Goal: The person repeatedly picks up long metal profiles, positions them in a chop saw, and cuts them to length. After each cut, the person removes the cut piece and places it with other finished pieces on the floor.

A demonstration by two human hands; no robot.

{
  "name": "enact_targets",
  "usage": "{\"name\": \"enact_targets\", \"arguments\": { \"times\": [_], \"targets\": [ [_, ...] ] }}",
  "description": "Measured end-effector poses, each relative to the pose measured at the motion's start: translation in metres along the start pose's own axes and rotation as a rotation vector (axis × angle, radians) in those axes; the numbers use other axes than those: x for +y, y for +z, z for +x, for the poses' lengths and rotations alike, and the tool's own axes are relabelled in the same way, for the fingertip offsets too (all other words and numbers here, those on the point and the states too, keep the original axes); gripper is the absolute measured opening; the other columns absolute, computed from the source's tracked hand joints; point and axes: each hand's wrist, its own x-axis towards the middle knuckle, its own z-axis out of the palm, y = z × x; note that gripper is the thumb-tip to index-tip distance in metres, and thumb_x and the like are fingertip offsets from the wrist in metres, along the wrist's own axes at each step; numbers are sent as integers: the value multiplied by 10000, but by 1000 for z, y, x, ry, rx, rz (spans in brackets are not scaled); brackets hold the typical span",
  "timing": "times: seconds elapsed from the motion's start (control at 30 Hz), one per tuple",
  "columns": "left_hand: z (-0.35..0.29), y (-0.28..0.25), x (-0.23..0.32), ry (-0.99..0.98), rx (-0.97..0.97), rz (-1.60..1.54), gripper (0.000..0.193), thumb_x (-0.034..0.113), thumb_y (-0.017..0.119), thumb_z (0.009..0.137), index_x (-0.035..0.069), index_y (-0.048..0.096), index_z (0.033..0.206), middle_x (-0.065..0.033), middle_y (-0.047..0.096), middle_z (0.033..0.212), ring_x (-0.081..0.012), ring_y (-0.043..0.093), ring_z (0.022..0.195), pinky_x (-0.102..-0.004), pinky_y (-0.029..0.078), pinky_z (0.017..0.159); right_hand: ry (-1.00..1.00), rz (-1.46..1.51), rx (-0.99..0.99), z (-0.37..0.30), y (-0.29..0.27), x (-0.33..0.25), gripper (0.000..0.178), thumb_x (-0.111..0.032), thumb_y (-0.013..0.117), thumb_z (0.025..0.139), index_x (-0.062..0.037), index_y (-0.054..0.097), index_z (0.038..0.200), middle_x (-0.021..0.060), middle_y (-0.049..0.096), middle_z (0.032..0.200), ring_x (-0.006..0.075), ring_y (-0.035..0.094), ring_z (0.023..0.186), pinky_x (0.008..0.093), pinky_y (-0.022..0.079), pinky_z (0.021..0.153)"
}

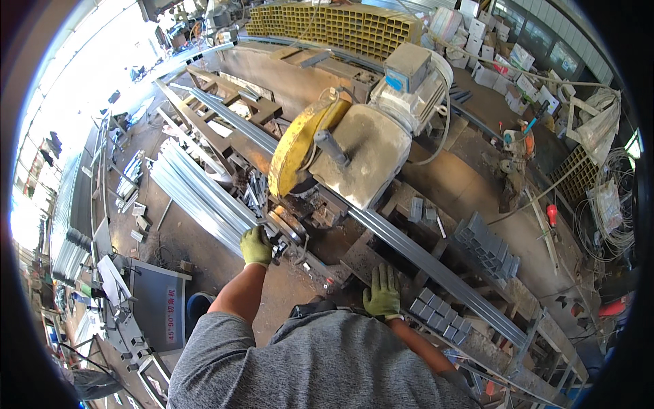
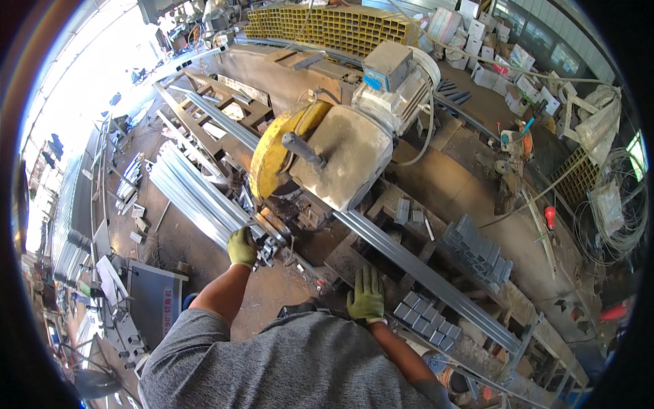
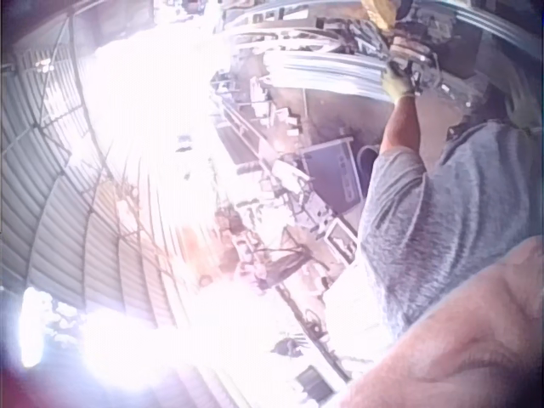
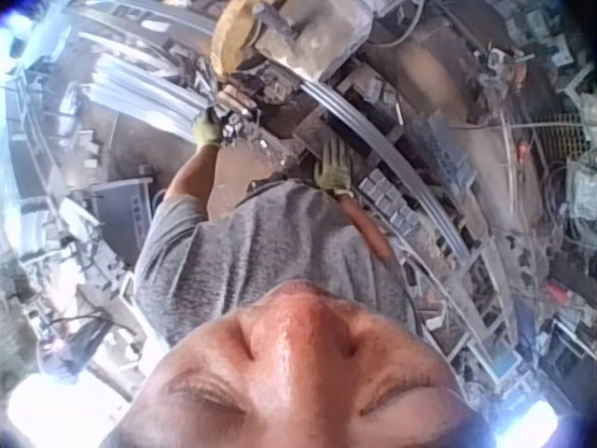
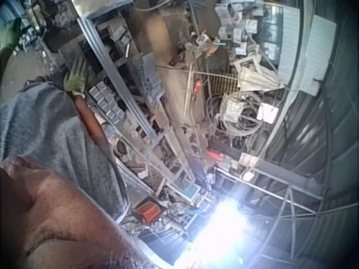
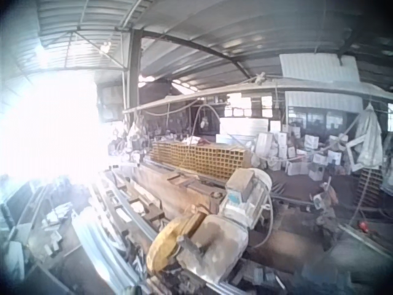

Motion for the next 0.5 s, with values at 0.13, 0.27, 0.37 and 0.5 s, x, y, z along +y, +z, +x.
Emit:
{"name": "enact_targets", "arguments": {
  "times": [0.13,0.27,0.37,0.5],
  "targets": [
    [1,2,-1,0,-7,6,217,256,748,1160,104,864,1261,-221,856,1212,-514,778,1217,-647,607,1069,-53,7,89,1,-1,-1,971,-415,759,1035,40,517,1858,320,437,1963,585,398,1806,726,302,1485],
    [1,2,-2,-13,-13,11,228,264,745,1166,109,866,1282,-213,860,1240,-504,779,1244,-643,606,1082,-49,-30,82,2,-2,-2,975,-435,780,1019,49,551,1834,322,443,1959,589,390,1811,720,274,1500],
    [0,1,-3,-12,-14,19,230,267,750,1165,114,864,1293,-211,860,1235,-503,780,1239,-642,610,1070,-39,-22,77,1,-2,-2,976,-425,776,1016,52,547,1837,322,437,1963,584,390,1813,731,281,1494],
    [2,-2,-1,-56,-87,34,207,260,729,1171,125,856,1264,-220,849,1199,-511,783,1194,-635,612,1053,6,-32,-32,2,-2,-1,970,-396,745,1044,60,499,1864,312,416,1978,580,382,1820,740,298,1485]
  ]
}}
